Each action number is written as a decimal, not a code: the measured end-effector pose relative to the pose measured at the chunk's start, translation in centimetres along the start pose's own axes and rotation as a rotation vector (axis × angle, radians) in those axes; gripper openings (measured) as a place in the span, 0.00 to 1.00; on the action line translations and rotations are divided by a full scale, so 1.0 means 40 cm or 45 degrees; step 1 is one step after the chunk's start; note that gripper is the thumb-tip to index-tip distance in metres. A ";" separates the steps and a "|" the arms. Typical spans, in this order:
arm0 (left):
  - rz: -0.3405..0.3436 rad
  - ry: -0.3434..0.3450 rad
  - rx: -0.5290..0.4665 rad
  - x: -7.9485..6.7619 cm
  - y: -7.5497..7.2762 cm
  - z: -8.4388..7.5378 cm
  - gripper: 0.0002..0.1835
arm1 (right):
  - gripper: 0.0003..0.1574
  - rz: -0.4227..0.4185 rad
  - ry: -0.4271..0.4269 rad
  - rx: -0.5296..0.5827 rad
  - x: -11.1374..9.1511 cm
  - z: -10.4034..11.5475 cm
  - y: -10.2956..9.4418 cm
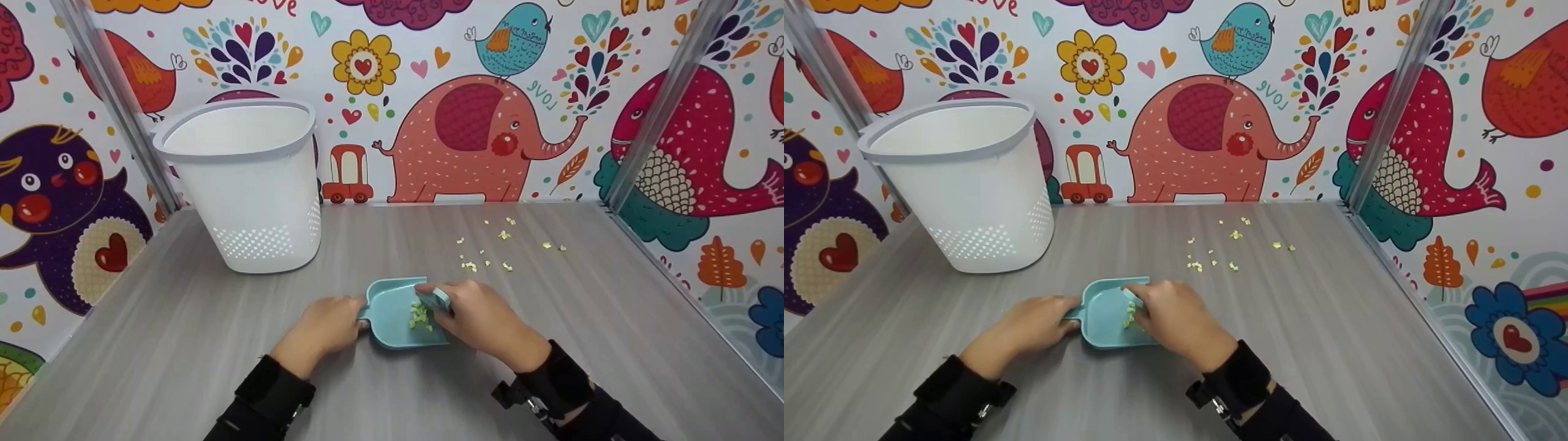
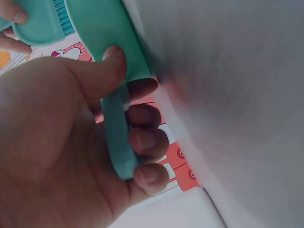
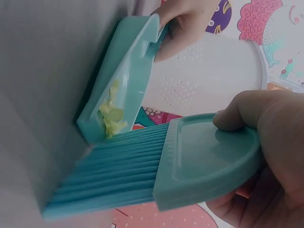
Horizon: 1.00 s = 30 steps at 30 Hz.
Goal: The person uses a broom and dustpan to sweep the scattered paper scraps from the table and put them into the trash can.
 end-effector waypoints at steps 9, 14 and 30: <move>0.009 -0.017 -0.001 0.002 -0.001 -0.002 0.09 | 0.28 -0.100 -0.008 0.101 0.006 -0.007 -0.044; -0.006 -0.009 0.013 0.002 0.000 -0.001 0.10 | 0.29 -0.174 0.100 -0.085 0.010 -0.069 -0.065; 0.038 -0.049 -0.005 0.003 0.003 0.001 0.10 | 0.28 -0.149 -0.073 -0.263 0.003 -0.123 0.006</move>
Point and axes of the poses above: each hand's wrist, its own x-axis towards the middle knuckle, its own y-axis out of the palm, z = x × y, the point moved 5 cm from there along x, towards the middle knuckle, and after that the axes turned 8 degrees about -z, right-handed, at the moved point
